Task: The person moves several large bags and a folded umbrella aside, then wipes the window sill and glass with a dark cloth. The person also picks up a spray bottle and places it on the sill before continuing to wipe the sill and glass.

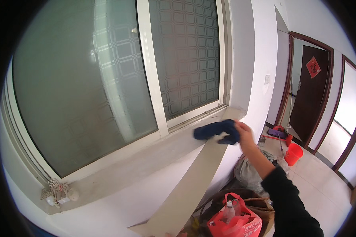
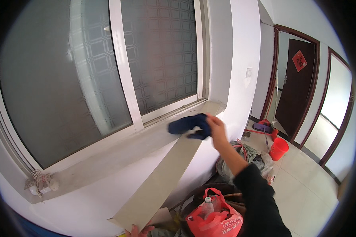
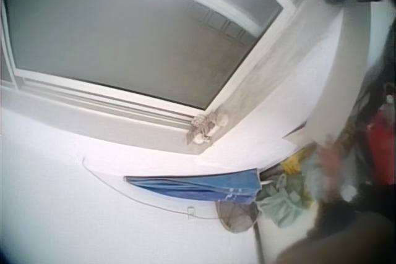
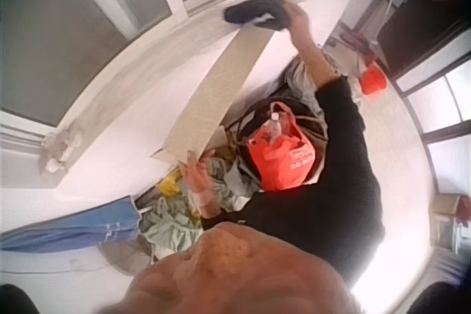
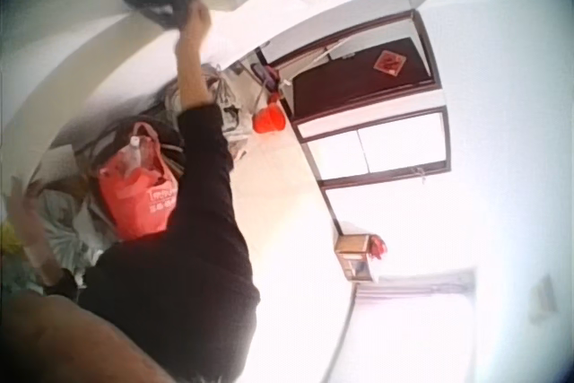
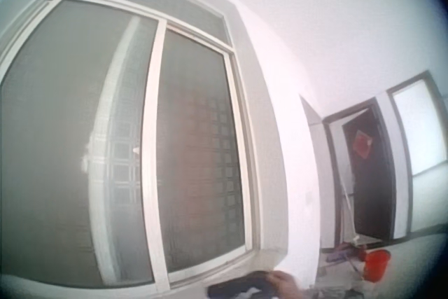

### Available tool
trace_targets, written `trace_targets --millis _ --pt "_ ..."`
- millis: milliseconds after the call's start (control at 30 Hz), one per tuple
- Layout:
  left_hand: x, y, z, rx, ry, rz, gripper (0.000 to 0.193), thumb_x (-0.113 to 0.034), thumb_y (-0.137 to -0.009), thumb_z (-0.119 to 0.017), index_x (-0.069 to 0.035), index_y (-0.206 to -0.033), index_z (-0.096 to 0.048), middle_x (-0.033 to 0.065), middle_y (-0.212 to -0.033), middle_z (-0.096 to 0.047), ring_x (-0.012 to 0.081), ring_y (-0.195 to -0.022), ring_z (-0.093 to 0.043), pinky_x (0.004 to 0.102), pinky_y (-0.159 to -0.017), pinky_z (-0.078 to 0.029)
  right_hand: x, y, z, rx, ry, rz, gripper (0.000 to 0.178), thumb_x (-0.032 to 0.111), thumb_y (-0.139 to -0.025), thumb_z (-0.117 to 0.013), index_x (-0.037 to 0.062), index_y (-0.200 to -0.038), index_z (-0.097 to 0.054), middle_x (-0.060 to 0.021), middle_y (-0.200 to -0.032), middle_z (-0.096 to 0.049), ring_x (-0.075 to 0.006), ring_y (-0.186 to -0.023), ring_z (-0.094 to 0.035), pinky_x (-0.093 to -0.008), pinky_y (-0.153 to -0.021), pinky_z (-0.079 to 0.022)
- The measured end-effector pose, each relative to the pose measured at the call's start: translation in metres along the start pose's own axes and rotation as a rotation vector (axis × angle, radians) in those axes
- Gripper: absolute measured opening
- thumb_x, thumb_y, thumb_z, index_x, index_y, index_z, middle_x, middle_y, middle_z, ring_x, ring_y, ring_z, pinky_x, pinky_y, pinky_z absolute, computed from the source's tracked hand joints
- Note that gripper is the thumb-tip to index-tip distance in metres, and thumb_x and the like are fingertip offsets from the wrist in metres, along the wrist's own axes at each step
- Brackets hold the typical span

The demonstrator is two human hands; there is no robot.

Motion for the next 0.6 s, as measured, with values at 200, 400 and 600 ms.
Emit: trace_targets --millis 200,400,600 --pt "-0.018 0.014 -0.021 0.001 -0.265 0.006 0.046 -0.011 -0.087 -0.05 -0.002 -0.128 -0.03 0.0166 -0.106 -0.055 0.0284 -0.07 -0.062 0.0356 -0.064 -0.053 -0.023 0.049 0.123 -0.155 -0.493 -0.28 0.028 0.027 -0.087 -0.049 0.0007 -0.095 -0.057 -0.012 -0.095 -0.062 -0.0226 -0.078 -0.062 -0.0342 -0.072 -0.052" --pt "-0.021 0.005 -0.015 0.06 -0.136 0.109 0.043 -0.018 -0.089 -0.047 -0.001 -0.127 -0.034 0.0176 -0.106 -0.056 0.0303 -0.08 -0.061 0.0405 -0.07 -0.052 -0.076 0.076 0.055 0.081 -0.272 -0.718 0.046 0.05 -0.08 -0.055 0.0049 -0.087 -0.059 -0.0053 -0.08 -0.063 -0.0165 -0.065 -0.059 -0.0296 -0.059 -0.05" --pt "-0.048 -0.037 -0.024 0.238 -0.156 0.082 0.036 -0.016 -0.09 -0.041 0.001 -0.122 -0.035 0.0151 -0.109 -0.053 0.0295 -0.092 -0.058 0.0391 -0.073 -0.052 -0.095 0.046 0.005 0.366 0.074 -0.706 0.035 0.039 -0.083 -0.052 0.0048 -0.092 -0.057 -0.0076 -0.075 -0.059 -0.0165 -0.063 -0.055 -0.028 -0.051 -0.04"
Point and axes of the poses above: each hand's wrist, its own y-axis away from the middle knuckle, its own z-axis out of the back of the hand, x = y × z, the point moved 4 cm from there along -y, towards the middle knuckle
